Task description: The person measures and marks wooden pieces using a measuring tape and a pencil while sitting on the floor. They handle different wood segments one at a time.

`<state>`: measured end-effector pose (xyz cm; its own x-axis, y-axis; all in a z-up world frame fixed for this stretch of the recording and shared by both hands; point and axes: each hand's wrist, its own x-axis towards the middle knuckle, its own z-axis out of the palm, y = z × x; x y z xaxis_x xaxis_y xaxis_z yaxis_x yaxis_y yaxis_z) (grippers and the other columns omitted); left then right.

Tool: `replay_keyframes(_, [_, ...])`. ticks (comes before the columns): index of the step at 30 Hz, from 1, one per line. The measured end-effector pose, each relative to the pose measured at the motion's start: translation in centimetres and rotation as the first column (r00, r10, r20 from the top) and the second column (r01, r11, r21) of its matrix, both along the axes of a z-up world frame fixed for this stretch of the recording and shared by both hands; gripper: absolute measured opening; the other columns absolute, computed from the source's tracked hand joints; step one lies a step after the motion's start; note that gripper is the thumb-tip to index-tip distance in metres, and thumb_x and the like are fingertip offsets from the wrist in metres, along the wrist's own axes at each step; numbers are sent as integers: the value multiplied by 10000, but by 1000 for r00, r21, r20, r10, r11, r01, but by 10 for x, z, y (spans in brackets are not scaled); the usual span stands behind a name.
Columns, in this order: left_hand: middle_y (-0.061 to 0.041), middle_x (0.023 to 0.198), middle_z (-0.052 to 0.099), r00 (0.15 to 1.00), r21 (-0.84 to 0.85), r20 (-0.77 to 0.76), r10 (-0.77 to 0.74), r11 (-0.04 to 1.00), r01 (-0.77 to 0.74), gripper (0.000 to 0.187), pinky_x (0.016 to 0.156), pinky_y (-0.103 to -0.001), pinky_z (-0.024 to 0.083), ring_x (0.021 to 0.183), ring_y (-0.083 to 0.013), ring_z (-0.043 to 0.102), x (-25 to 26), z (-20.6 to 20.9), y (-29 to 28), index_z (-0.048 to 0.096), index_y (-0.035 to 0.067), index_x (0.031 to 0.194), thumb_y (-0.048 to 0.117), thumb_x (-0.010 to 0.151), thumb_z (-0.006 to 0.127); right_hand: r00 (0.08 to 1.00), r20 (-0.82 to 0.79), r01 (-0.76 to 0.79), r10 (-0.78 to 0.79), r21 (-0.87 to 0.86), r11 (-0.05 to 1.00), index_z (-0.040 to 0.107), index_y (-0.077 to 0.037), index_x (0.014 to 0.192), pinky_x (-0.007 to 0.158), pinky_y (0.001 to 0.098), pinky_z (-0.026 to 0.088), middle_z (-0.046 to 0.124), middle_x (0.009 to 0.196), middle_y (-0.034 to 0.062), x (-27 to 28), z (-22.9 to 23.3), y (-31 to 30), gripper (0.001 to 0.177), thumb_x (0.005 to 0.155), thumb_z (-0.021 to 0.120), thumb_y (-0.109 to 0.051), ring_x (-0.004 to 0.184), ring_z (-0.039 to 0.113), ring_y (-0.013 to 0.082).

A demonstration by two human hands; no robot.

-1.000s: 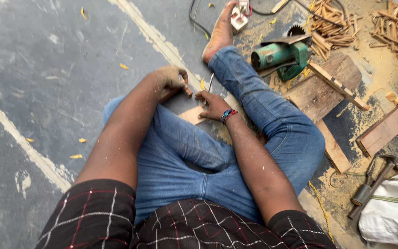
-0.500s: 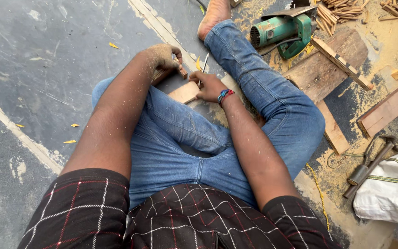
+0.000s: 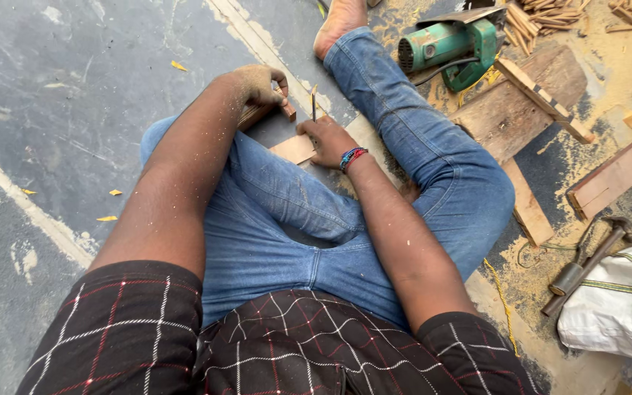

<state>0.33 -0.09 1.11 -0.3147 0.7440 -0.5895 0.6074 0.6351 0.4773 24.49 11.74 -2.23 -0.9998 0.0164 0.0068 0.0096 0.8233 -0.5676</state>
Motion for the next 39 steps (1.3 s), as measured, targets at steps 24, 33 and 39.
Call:
replay_keyframes(24, [-73,1129,746,999,68,-38,-36,997,38,325,913,-467,532,1082,-291,684,-4,-11,-4,731,226,1084,399,819,802,888,112,429,-446,-550,717,789,-53,1019,669,264,531,743,813,50,-30,-20,-9,215,878,809,-214,735,664,101])
replay_keyframes(33, [-73,1108,743,998,37,57,23,999,-25,357,850,-454,555,1027,-266,690,-10,-14,-5,725,242,1100,407,797,814,850,-16,416,-527,-594,688,769,-61,1097,784,259,581,798,949,38,-29,-33,-22,260,842,730,-27,865,738,85])
replay_keyframes(39, [-56,1008,736,997,7,70,26,1000,-27,338,752,-428,557,898,-243,688,-10,-8,-4,714,246,1092,407,814,817,849,0,449,-528,-525,723,785,-77,1091,754,262,571,798,929,67,-29,-30,-24,256,852,725,-9,812,708,102])
